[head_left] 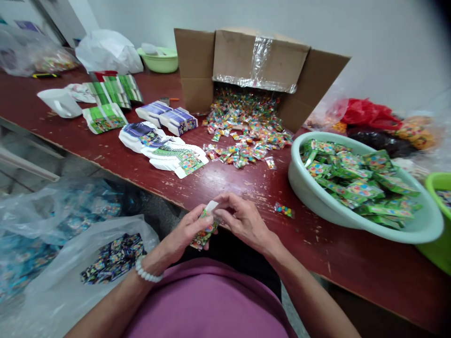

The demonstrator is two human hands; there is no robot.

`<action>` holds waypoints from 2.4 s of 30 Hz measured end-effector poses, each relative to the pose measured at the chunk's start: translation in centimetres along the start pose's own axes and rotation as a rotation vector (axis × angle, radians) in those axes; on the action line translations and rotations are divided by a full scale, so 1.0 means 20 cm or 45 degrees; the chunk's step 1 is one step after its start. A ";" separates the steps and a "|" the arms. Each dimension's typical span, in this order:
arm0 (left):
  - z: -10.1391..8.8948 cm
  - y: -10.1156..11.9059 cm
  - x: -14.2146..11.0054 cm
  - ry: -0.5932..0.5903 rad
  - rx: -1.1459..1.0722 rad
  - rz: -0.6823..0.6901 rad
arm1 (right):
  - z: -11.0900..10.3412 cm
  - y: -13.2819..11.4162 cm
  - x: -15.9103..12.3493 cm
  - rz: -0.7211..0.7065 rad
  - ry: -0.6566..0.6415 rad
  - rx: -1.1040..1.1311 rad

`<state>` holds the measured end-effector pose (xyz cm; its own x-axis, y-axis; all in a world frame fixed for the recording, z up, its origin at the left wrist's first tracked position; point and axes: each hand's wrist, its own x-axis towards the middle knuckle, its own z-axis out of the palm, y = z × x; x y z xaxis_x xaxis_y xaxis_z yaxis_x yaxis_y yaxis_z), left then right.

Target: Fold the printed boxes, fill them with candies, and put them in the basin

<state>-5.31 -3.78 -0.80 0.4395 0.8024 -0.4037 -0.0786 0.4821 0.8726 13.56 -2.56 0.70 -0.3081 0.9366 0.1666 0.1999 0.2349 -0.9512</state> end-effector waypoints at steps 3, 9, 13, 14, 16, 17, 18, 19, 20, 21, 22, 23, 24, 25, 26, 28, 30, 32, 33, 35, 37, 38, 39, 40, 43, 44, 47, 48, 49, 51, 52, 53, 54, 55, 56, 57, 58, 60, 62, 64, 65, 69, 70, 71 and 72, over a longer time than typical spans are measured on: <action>0.02 0.00 0.02 0.141 -0.213 -0.077 | 0.00 0.03 -0.01 0.099 0.200 0.176; 0.05 -0.03 0.02 0.204 -0.242 0.029 | 0.04 0.07 -0.04 0.452 0.007 0.689; 0.08 -0.06 0.02 0.226 -0.216 0.076 | 0.08 0.06 -0.04 0.358 -0.012 0.470; 0.08 -0.06 0.02 0.223 -0.242 0.065 | 0.09 0.06 -0.04 0.305 0.026 0.335; 0.09 -0.07 0.03 0.182 -0.348 -0.007 | 0.09 0.07 -0.04 0.176 0.117 0.074; 0.09 -0.07 0.03 0.153 -0.419 -0.058 | 0.08 0.08 -0.04 0.101 0.150 -0.024; 0.09 -0.07 0.04 0.122 -0.490 -0.110 | 0.08 0.09 -0.04 0.014 0.169 -0.098; 0.09 -0.07 0.04 0.097 -0.549 -0.159 | 0.07 0.09 -0.05 -0.078 0.179 -0.154; 0.09 -0.06 0.05 0.078 -0.591 -0.202 | 0.06 0.10 -0.05 -0.162 0.172 -0.197; 0.09 -0.06 0.05 0.066 -0.618 -0.237 | 0.06 0.10 -0.06 -0.220 0.158 -0.219; 0.09 -0.05 0.06 0.061 -0.633 -0.261 | 0.05 0.11 -0.06 -0.237 0.136 -0.218; 0.09 -0.05 0.06 0.061 -0.641 -0.276 | 0.04 0.11 -0.07 -0.216 0.107 -0.199; 0.09 -0.04 0.07 0.068 -0.647 -0.279 | 0.04 0.10 -0.08 -0.166 0.079 -0.158; 0.10 -0.04 0.07 0.083 -0.655 -0.269 | 0.03 0.10 -0.08 -0.098 0.058 -0.100; 0.10 -0.03 0.08 0.100 -0.661 -0.252 | 0.03 0.10 -0.08 -0.029 0.051 -0.033; 0.12 -0.03 0.09 0.126 -0.661 -0.222 | 0.04 0.09 -0.08 0.095 0.070 0.104; 0.13 -0.04 0.09 0.152 -0.624 -0.191 | 0.05 0.10 -0.08 0.211 0.101 0.244; 0.14 -0.04 0.09 0.195 -0.555 -0.137 | 0.07 0.10 -0.07 0.309 0.124 0.347; 0.14 -0.05 0.09 0.216 -0.520 -0.105 | 0.07 0.11 -0.06 0.333 0.133 0.381; 0.15 -0.05 0.08 0.218 -0.466 -0.069 | 0.08 0.12 -0.05 0.331 0.144 0.447; 0.15 -0.06 0.08 0.170 -0.438 -0.076 | 0.07 0.12 -0.03 0.341 0.116 0.550; 0.15 -0.06 0.08 0.143 -0.429 -0.086 | 0.07 0.12 -0.03 0.359 0.099 0.603; 0.14 -0.06 0.08 0.124 -0.428 -0.097 | 0.06 0.12 -0.03 0.373 0.089 0.635; 0.14 -0.05 0.08 0.113 -0.435 -0.107 | 0.05 0.12 -0.03 0.366 0.080 0.641; 0.13 -0.04 0.09 0.144 -0.504 -0.146 | 0.04 0.10 -0.05 0.199 0.019 0.483; 0.12 -0.04 0.10 0.167 -0.544 -0.168 | 0.04 0.10 -0.06 0.116 0.003 0.383; 0.12 -0.04 0.12 0.272 -0.697 -0.227 | 0.06 0.10 -0.11 -0.100 0.025 -0.056; 0.12 -0.04 0.13 0.325 -0.748 -0.247 | 0.08 0.11 -0.12 -0.139 0.044 -0.222; 0.13 -0.05 0.14 0.376 -0.793 -0.263 | 0.10 0.11 -0.13 -0.157 0.052 -0.376; 0.15 -0.05 0.14 0.436 -0.849 -0.277 | 0.13 0.11 -0.15 -0.167 0.030 -0.611; 0.16 -0.05 0.14 0.438 -0.850 -0.275 | 0.14 0.10 -0.15 -0.174 0.004 -0.683; 0.17 -0.04 0.14 0.421 -0.823 -0.260 | 0.15 0.10 -0.14 -0.188 -0.035 -0.734; 0.17 -0.03 0.14 0.392 -0.766 -0.228 | 0.14 0.09 -0.13 -0.209 -0.072 -0.772; 0.16 -0.01 0.14 0.357 -0.672 -0.182 | 0.13 0.07 -0.11 -0.236 -0.084 -0.808; 0.14 0.01 0.15 0.315 -0.539 -0.125 | 0.09 0.06 -0.09 -0.270 -0.053 -0.848; 0.10 0.04 0.17 0.283 -0.367 -0.045 | 0.04 0.04 -0.06 -0.311 0.020 -0.899; 0.05 0.07 0.21 0.268 -0.153 0.058 | -0.03 0.02 -0.04 -0.359 0.133 -0.964; -0.08 0.14 0.31 0.416 0.399 0.327 | -0.23 -0.03 0.00 -0.444 0.443 -1.131; -0.23 0.22 0.44 0.783 1.114 0.582 | -0.46 -0.09 0.01 -0.453 0.768 -1.319; -0.37 0.28 0.54 1.060 1.645 0.558 | -0.68 -0.15 0.00 -0.387 1.054 -1.493; -0.42 0.30 0.58 1.086 1.826 0.475 | -0.75 -0.17 0.00 -0.356 1.148 -1.531; -0.51 0.34 0.62 0.963 2.119 0.316 | -0.74 -0.13 -0.01 -0.362 1.133 -1.410; -0.51 0.35 0.62 0.932 2.095 0.316 | -0.67 -0.09 0.00 -0.372 1.052 -1.336; -0.51 0.36 0.61 0.911 2.052 0.318 | -0.58 -0.04 0.02 -0.368 0.954 -1.254; -0.51 0.37 0.61 0.892 2.003 0.317 | -0.49 0.01 0.04 -0.352 0.840 -1.164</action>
<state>-9.64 13.24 -2.08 0.0813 0.9907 0.1090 0.9809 -0.0989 0.1674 22.51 0.73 3.27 0.0447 0.7145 0.6982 0.8818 0.3003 -0.3637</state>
